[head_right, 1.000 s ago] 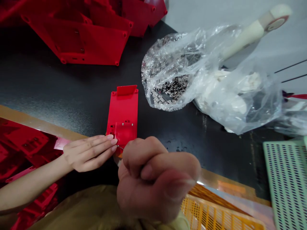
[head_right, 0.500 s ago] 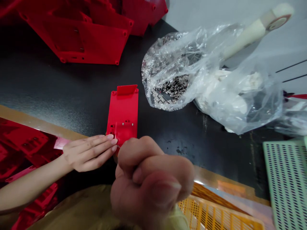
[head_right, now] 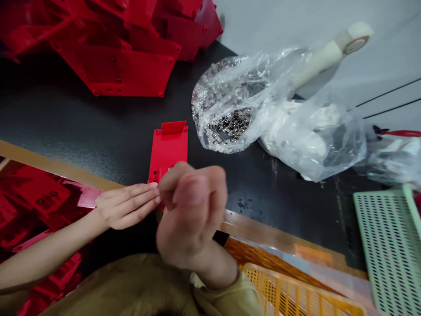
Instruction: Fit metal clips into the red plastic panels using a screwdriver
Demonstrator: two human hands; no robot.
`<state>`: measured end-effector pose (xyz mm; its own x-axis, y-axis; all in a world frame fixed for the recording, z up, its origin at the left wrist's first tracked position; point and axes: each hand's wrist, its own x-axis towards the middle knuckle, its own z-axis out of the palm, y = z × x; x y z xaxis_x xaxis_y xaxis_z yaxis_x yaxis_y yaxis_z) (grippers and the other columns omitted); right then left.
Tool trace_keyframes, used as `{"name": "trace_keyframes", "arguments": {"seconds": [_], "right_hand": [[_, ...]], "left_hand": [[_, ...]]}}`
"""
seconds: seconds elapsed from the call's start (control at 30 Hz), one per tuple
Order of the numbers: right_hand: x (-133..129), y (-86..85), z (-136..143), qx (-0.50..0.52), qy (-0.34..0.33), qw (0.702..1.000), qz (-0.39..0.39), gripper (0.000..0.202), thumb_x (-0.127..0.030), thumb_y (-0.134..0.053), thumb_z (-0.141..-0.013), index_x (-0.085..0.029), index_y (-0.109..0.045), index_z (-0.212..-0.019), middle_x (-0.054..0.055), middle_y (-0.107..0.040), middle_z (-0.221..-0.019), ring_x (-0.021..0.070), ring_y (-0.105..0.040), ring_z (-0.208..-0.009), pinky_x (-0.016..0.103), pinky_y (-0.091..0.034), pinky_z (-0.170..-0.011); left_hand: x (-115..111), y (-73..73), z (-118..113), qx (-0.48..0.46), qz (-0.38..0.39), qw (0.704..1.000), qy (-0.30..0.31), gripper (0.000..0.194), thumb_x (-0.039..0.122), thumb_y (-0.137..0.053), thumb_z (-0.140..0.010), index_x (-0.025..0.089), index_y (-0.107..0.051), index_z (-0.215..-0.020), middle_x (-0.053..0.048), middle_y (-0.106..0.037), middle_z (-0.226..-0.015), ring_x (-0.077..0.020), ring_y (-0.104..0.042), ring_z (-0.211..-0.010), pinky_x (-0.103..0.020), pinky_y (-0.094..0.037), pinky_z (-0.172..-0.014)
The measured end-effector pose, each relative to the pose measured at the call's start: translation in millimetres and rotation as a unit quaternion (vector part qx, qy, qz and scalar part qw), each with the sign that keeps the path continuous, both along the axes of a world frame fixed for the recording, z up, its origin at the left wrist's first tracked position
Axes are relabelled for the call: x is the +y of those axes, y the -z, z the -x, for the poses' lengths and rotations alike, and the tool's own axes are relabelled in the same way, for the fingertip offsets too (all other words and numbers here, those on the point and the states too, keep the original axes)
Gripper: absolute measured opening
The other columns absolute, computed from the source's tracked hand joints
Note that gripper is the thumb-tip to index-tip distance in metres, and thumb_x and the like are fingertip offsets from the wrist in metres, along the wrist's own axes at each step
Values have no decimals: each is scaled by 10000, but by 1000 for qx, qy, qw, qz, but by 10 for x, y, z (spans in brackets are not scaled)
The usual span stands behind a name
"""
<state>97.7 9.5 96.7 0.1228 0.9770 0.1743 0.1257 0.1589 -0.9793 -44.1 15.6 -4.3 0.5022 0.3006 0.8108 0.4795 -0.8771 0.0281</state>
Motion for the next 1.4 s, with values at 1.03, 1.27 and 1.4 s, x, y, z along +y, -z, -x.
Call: {"name": "trace_keyframes", "arguments": {"seconds": [1.03, 1.27, 1.4], "right_hand": [[66, 156, -105, 215, 138, 944, -208, 351, -346, -432, -993, -209, -329, -687, -90, -218, -523, 38, -140, -384, 151, -180, -320], [73, 145, -103, 219, 142, 942, -209, 357, -336, -451, -989, -206, -331, -679, -88, -216, -525, 35, -148, -383, 158, -178, -320], [75, 114, -93, 201, 146, 946, -208, 381, -305, -424, -998, -202, -286, -658, -87, -212, -515, 28, -148, -381, 146, -190, -321]], "left_hand": [[58, -267, 68, 169, 221, 960, 36, 334, 144, -495, -956, 203, -552, -1280, -89, -580, -1361, -202, -504, -1303, -442, -406, -1118], [57, -251, 71, 169, 222, 960, 38, 333, 137, -507, -950, 200, -557, -1274, -89, -581, -1359, -203, -496, -1309, -442, -405, -1118], [54, -248, 74, 169, 222, 960, 36, 341, 136, -493, -957, 209, -552, -1285, -83, -587, -1353, -194, -508, -1298, -437, -405, -1118]]}}
